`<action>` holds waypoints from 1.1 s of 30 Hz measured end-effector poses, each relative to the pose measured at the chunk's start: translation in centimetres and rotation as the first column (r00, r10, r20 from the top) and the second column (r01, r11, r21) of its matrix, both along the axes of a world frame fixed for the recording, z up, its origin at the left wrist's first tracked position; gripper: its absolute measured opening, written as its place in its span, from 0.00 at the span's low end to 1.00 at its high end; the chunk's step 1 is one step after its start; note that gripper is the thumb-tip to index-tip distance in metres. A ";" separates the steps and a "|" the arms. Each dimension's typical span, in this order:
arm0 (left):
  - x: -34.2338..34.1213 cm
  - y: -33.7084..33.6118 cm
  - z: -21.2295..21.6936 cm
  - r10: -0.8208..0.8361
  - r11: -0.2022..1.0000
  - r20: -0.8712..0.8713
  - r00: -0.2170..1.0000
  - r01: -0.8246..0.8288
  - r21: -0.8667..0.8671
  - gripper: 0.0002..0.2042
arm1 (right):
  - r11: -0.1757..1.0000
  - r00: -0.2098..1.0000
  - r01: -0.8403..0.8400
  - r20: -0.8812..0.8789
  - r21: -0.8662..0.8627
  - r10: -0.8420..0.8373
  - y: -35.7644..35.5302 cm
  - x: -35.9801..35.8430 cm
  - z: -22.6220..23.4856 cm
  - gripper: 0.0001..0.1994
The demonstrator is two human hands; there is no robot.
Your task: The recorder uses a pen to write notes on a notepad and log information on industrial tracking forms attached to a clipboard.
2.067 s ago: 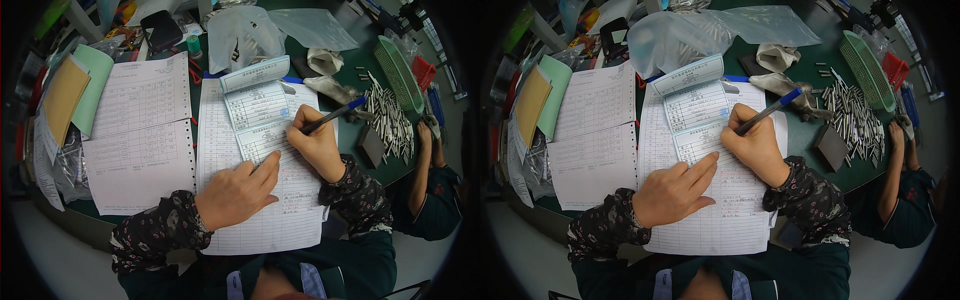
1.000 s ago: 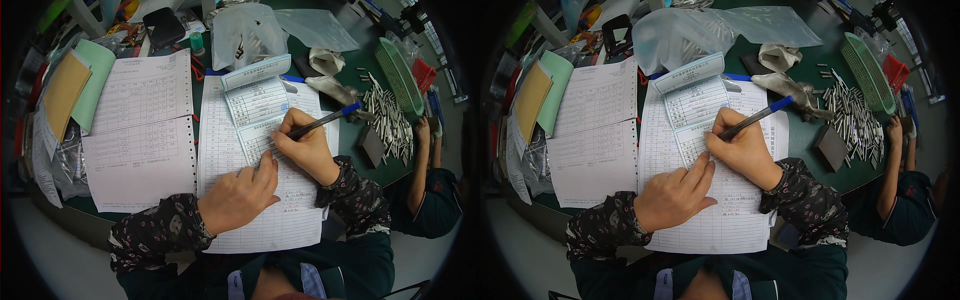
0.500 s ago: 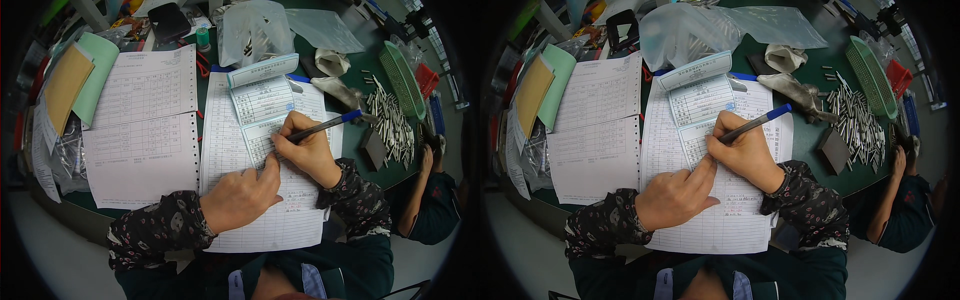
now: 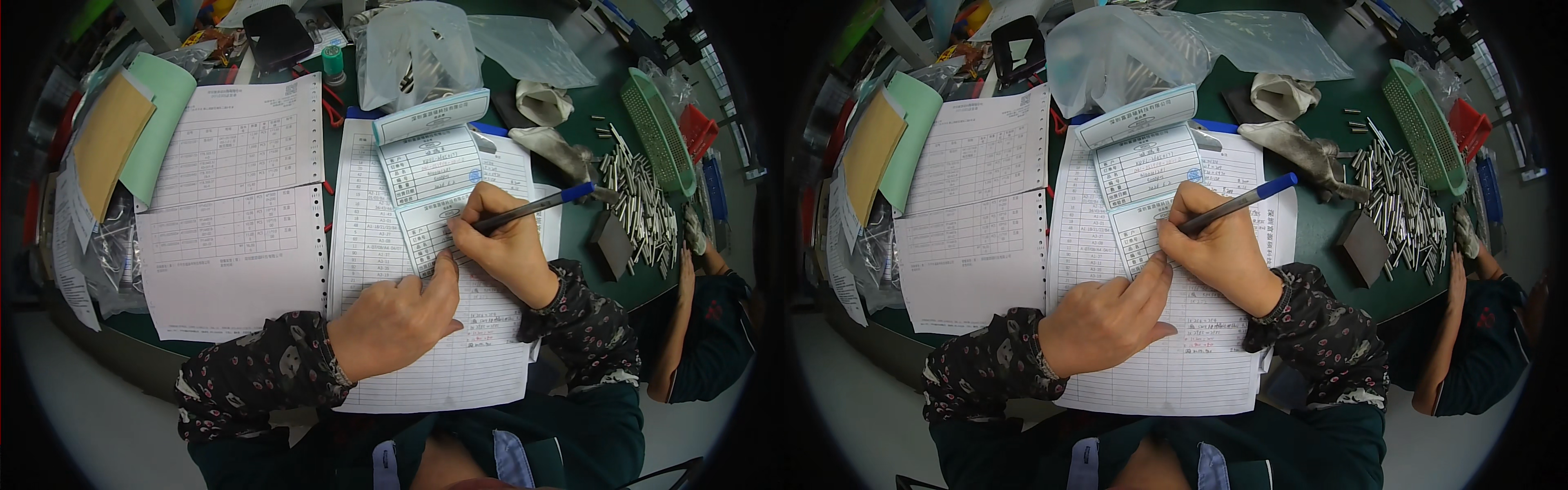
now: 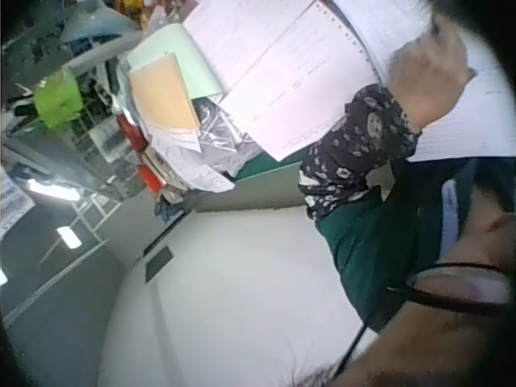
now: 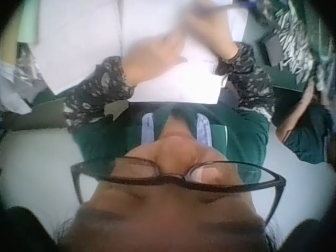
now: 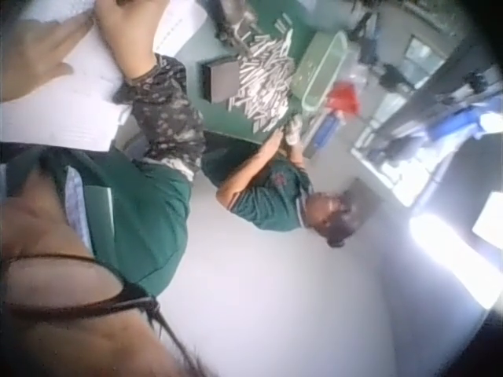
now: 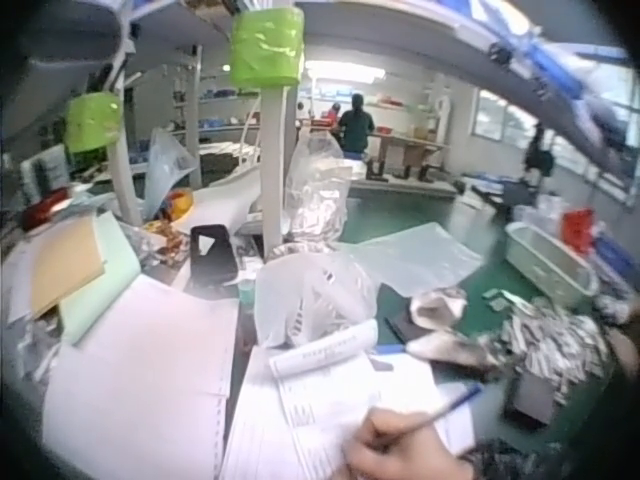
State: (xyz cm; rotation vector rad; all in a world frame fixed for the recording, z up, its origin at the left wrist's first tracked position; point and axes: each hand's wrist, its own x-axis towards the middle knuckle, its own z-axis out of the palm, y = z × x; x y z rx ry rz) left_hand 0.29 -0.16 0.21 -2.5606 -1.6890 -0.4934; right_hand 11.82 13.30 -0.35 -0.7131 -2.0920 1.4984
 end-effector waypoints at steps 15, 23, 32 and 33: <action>-0.1 0.2 0.1 -0.024 1.000 0.056 0.998 0.024 0.001 0.20 | 0.999 0.999 -0.034 0.001 0.005 0.034 0.2 0.1 0.0 0.09; -0.1 0.1 0.0 -0.016 1.000 0.045 0.999 0.016 -0.007 0.22 | 1.000 1.000 -0.017 0.003 -0.013 0.018 0.2 0.1 0.2 0.09; -0.1 0.1 0.1 -0.012 1.000 0.028 1.000 0.012 0.000 0.22 | 1.000 1.000 -0.004 -0.006 0.025 0.004 0.2 0.3 0.0 0.09; -0.1 0.1 0.0 -0.017 1.000 0.038 0.999 0.016 0.014 0.21 | 1.000 1.000 -0.004 -0.008 0.025 0.004 0.3 0.3 0.0 0.09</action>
